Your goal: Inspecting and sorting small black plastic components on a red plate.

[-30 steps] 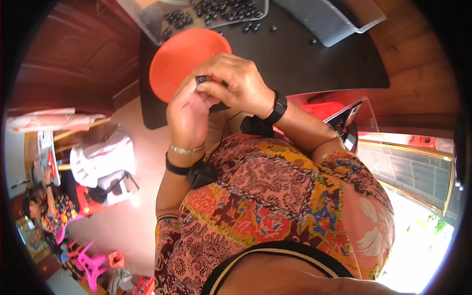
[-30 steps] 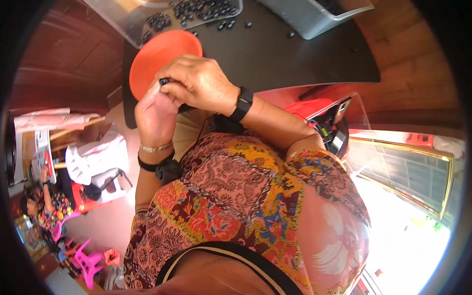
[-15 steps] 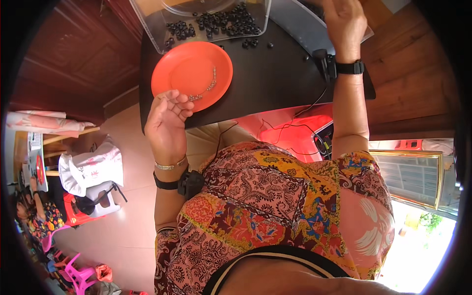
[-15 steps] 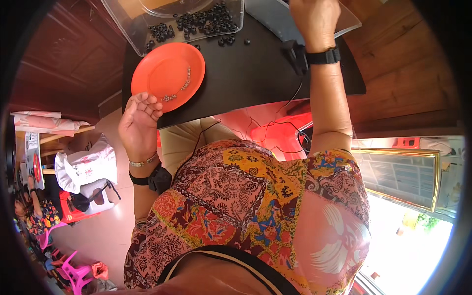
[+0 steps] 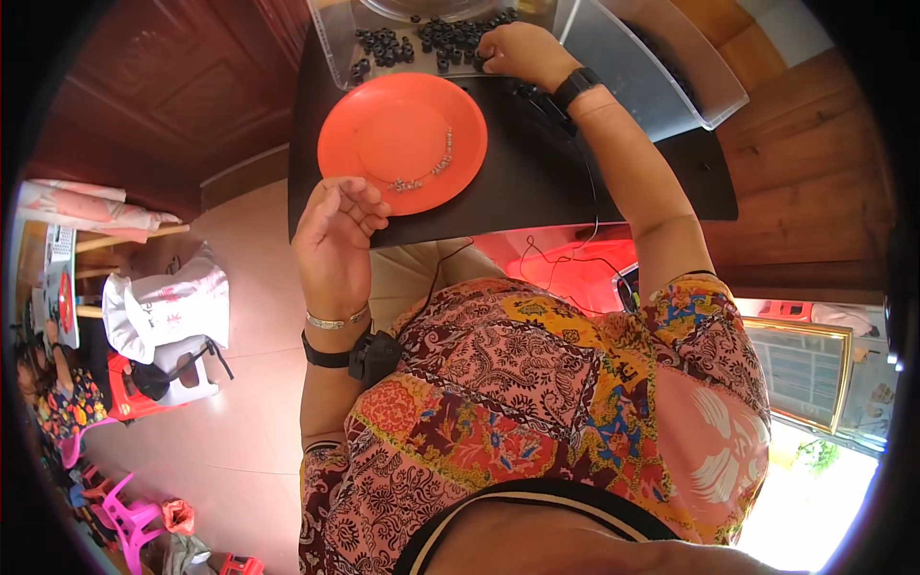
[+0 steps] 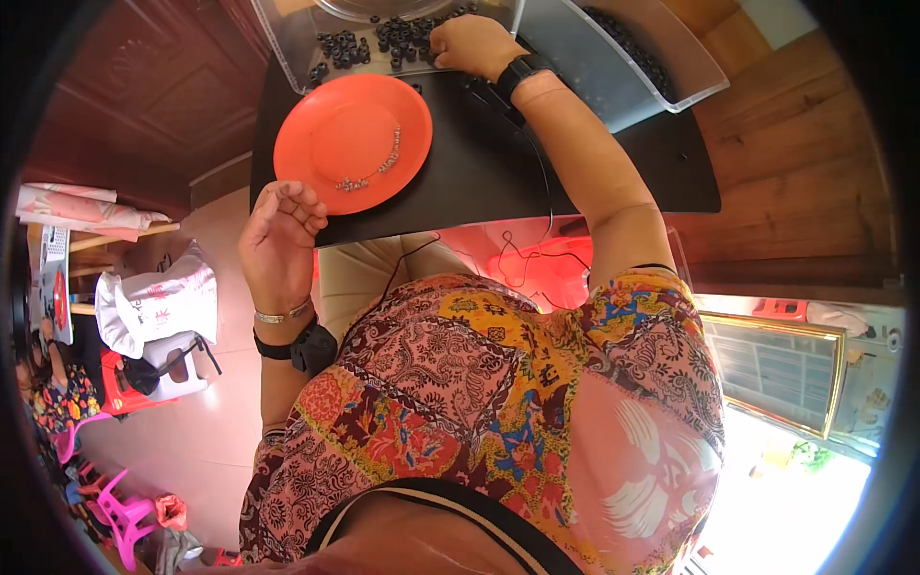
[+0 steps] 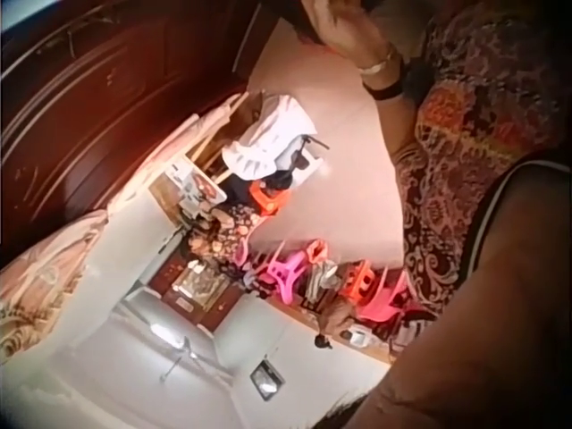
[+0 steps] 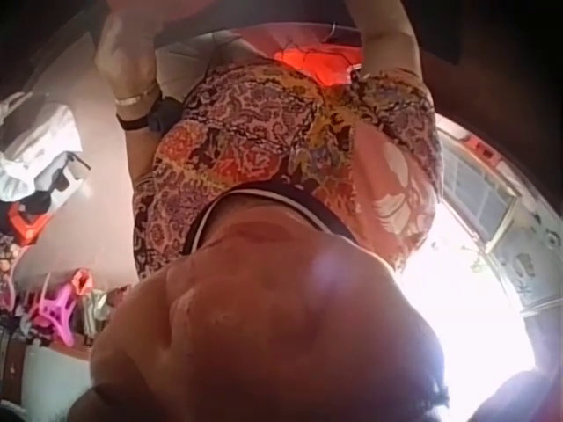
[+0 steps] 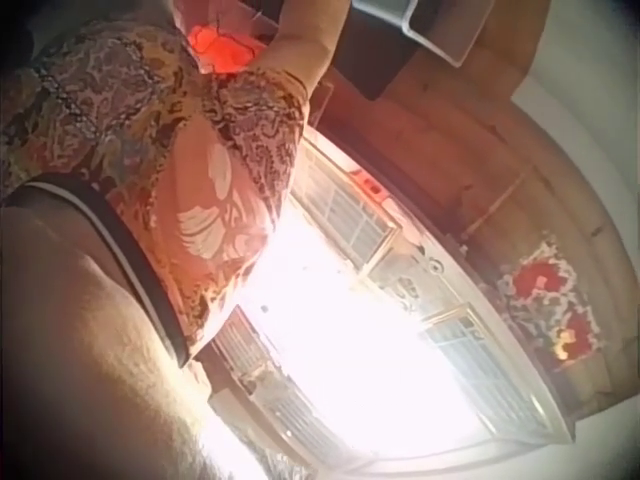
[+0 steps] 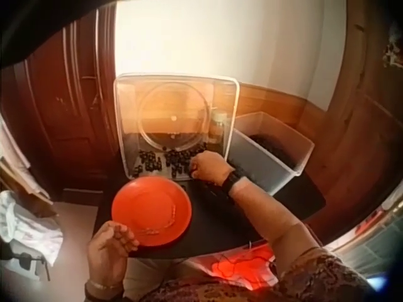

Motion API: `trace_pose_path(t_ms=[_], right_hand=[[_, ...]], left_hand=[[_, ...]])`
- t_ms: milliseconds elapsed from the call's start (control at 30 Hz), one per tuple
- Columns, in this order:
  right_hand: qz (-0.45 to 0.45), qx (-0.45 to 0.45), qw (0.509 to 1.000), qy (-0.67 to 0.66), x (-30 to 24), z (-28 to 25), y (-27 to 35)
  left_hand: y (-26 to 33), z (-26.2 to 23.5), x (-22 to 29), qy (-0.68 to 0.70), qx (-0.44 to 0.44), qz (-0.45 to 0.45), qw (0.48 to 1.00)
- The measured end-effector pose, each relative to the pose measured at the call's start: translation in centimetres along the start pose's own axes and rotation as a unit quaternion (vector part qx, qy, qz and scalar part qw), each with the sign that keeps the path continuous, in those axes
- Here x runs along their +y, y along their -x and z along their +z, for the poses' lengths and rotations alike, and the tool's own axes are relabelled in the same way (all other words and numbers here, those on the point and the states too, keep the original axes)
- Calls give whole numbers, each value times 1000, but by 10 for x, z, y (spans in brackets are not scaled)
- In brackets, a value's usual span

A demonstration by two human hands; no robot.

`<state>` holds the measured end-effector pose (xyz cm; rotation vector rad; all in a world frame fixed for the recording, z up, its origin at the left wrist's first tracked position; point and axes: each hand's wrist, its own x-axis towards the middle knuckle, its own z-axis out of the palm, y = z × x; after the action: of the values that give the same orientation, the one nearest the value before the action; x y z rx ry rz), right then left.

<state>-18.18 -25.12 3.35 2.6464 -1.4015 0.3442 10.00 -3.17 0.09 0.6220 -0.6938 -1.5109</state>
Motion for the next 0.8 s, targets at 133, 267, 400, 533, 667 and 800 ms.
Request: trace_pose_path(t_ms=[133,267,400,533,667,800], right_hand=[[16,2,999,30,1,14,-9],[2,54,998,39,7,17,-8],[27,104,976,-190,-11,-13,6],[47,95,863,-495,-81,-51,42],[-10,114,784,-609,-133,-51,96],[-40,143,810,-568,-151,-32,116]], left_hand=[[-1,-3,-1,3,12,6,1000],[-5,0,-4,11,2,-9,1000],[-4,2,-6,5,-10,-15,1000],[-3,7,-6,-12,7,-41,999],[-9,27,-10,-41,-30,-55,997],[-11,45,-16,-80,-102,-65,989]])
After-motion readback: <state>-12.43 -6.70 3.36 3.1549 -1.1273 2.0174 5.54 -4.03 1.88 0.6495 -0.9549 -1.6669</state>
